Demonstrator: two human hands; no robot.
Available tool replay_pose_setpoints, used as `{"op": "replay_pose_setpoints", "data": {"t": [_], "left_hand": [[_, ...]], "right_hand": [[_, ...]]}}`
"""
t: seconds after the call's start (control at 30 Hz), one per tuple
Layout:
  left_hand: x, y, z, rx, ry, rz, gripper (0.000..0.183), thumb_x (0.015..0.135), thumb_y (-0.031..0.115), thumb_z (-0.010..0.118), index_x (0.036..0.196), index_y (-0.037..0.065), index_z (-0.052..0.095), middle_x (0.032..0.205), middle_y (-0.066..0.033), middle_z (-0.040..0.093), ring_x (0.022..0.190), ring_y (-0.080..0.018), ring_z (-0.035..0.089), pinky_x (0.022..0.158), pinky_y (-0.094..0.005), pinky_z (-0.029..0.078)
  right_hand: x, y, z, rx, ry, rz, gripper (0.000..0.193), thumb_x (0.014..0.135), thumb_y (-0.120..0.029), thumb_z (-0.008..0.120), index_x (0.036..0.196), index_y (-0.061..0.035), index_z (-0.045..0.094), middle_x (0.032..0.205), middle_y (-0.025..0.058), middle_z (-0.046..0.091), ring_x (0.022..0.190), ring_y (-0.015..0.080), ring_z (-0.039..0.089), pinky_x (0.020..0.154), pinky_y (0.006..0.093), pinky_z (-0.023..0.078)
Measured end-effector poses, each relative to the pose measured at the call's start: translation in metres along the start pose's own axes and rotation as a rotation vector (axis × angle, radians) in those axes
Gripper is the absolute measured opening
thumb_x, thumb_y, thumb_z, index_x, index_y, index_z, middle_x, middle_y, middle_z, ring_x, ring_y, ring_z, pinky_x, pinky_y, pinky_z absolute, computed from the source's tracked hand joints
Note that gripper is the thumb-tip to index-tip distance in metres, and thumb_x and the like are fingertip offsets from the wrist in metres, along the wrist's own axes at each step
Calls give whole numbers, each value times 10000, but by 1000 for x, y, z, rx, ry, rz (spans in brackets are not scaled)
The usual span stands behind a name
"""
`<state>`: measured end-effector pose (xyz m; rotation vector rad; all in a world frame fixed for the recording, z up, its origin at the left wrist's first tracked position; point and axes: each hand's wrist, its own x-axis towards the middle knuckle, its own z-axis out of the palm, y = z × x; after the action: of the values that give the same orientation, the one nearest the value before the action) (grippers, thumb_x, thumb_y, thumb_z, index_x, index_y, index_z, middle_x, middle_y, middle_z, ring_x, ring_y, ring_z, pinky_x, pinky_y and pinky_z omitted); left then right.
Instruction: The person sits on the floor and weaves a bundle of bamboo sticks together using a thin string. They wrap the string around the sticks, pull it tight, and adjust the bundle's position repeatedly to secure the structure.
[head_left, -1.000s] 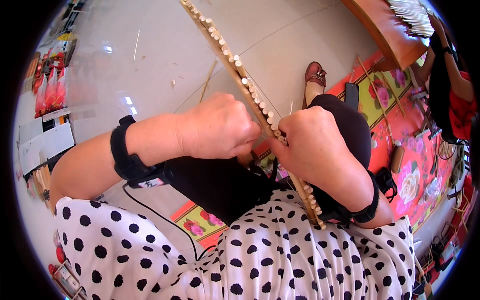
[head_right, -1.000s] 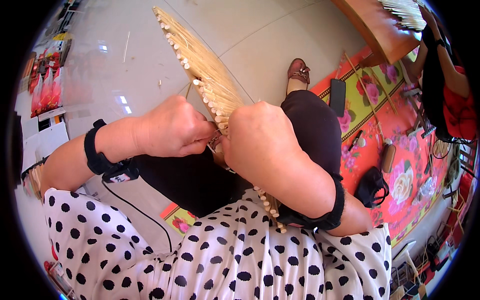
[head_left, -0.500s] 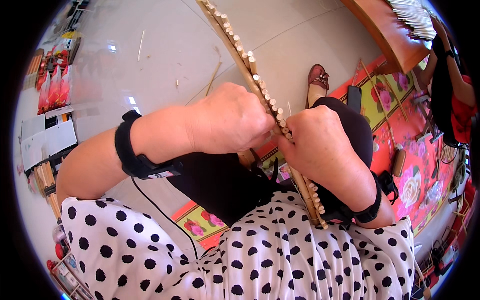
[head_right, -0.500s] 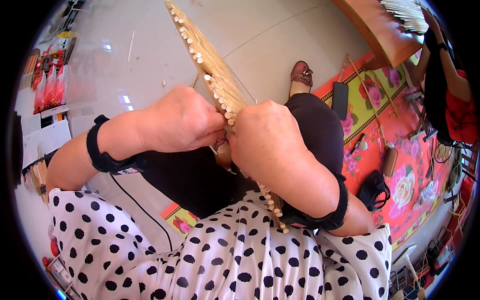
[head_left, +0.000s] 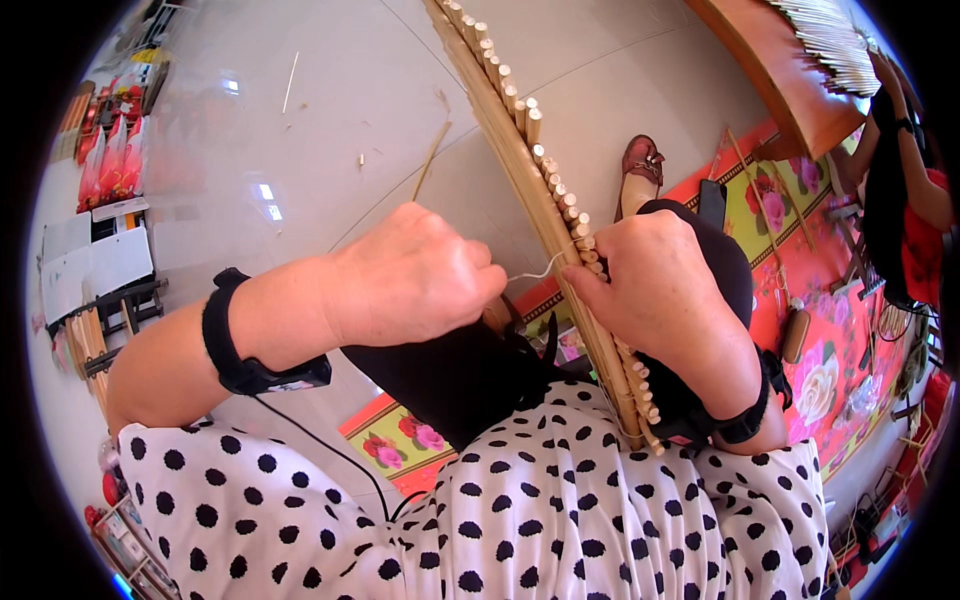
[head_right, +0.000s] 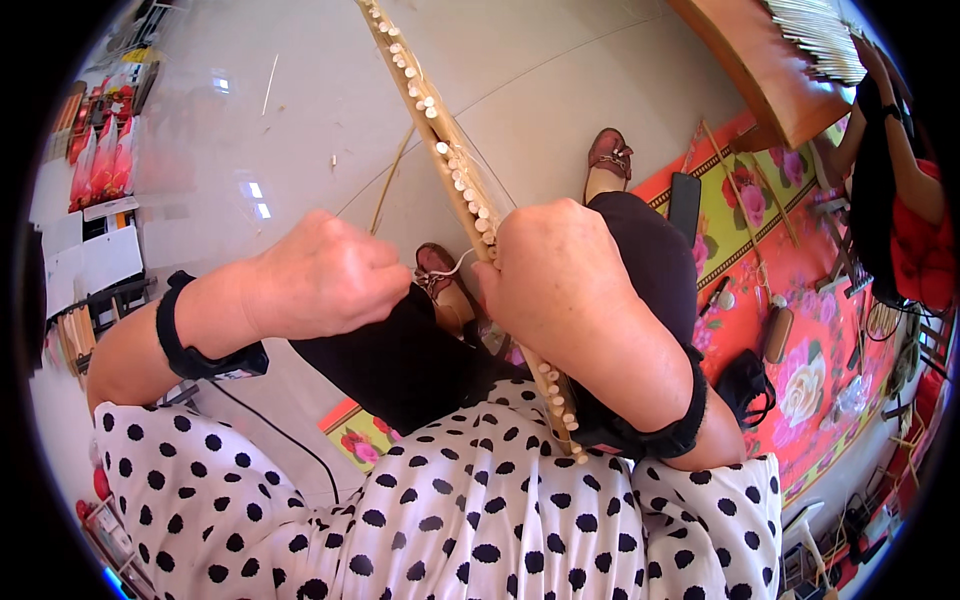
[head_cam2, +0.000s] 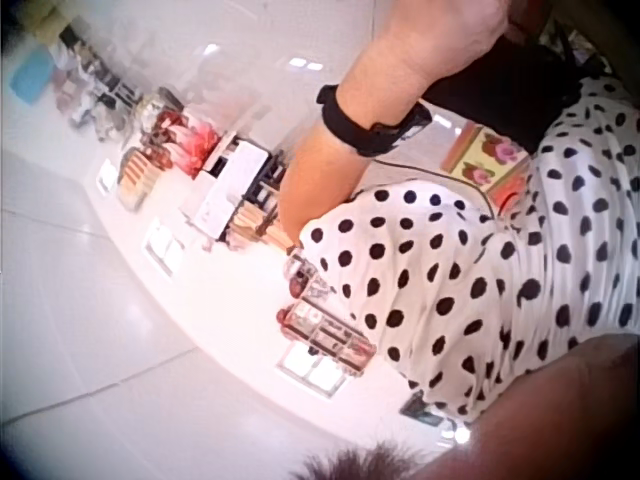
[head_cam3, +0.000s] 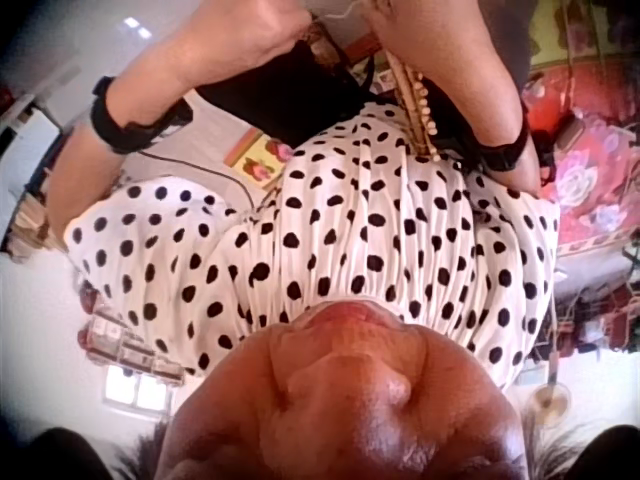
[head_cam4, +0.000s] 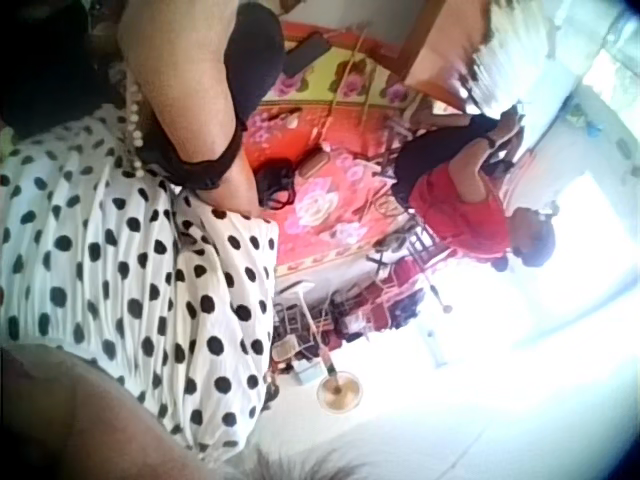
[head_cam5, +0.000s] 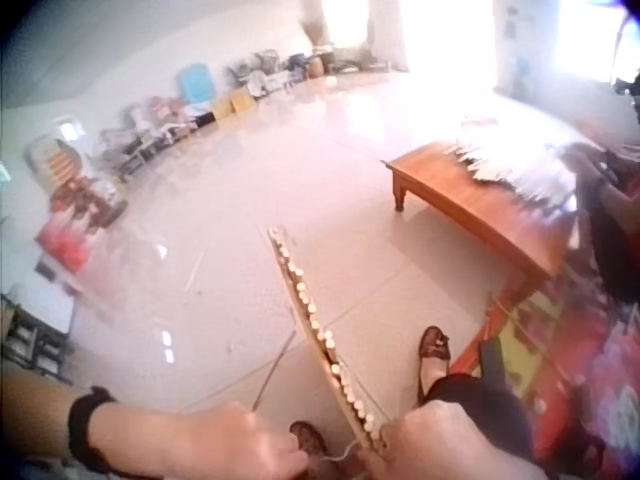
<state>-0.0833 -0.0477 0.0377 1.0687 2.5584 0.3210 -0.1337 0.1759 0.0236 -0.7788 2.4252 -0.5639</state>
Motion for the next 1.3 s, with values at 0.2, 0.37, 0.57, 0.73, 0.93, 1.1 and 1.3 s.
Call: {"op": "replay_pose_setpoints", "data": {"t": [0.2,0.37,0.57,0.73,0.93,1.1,1.3], "left_hand": [[-10,7,-5,82,-52,-279,156,751,114,710,760,38,574,815,-98,589,710,-297,625,571,-394,507],[2,29,18,-123,471,-374,275,755,62,720,995,7,597,1069,-143,572,809,-318,636,676,-385,537],[42,52,85,-779,822,-593,234,826,55,684,1013,-30,570,1038,-136,579,764,-237,661,646,-323,523],[52,58,99,-1244,883,-705,149,894,96,625,973,-16,566,923,-107,632,717,-168,659,614,-284,513],[36,53,91,-1404,914,-689,112,930,125,536,943,14,544,840,-83,655,715,-156,661,648,-271,512],[29,54,92,-1404,830,-660,88,943,127,496,936,46,531,855,-81,639,741,-177,650,700,-283,513],[27,55,88,-1247,826,-675,82,947,110,506,940,39,548,838,-75,634,726,-169,645,697,-274,521]], "right_hand": [[0,4,2,-3,41,-20,312,751,-234,713,647,54,649,600,216,603,625,383,637,642,419,536],[-3,2,-1,52,52,-11,316,762,-235,688,641,53,641,575,206,596,595,376,628,630,421,529],[-20,1,-6,204,82,-39,288,803,-221,654,786,65,678,614,203,626,583,345,638,607,386,522],[-52,10,-8,404,88,-110,332,831,-189,665,1043,66,664,707,199,669,589,278,660,594,331,516],[-81,20,-6,467,290,-131,265,825,-115,675,1008,76,659,719,172,679,590,221,662,567,287,501],[-111,27,0,450,326,-65,213,828,-80,641,998,45,668,704,153,666,552,213,638,547,298,488],[-147,39,10,346,180,-212,229,776,-35,612,991,14,675,713,162,642,649,339,627,625,384,504]]}}
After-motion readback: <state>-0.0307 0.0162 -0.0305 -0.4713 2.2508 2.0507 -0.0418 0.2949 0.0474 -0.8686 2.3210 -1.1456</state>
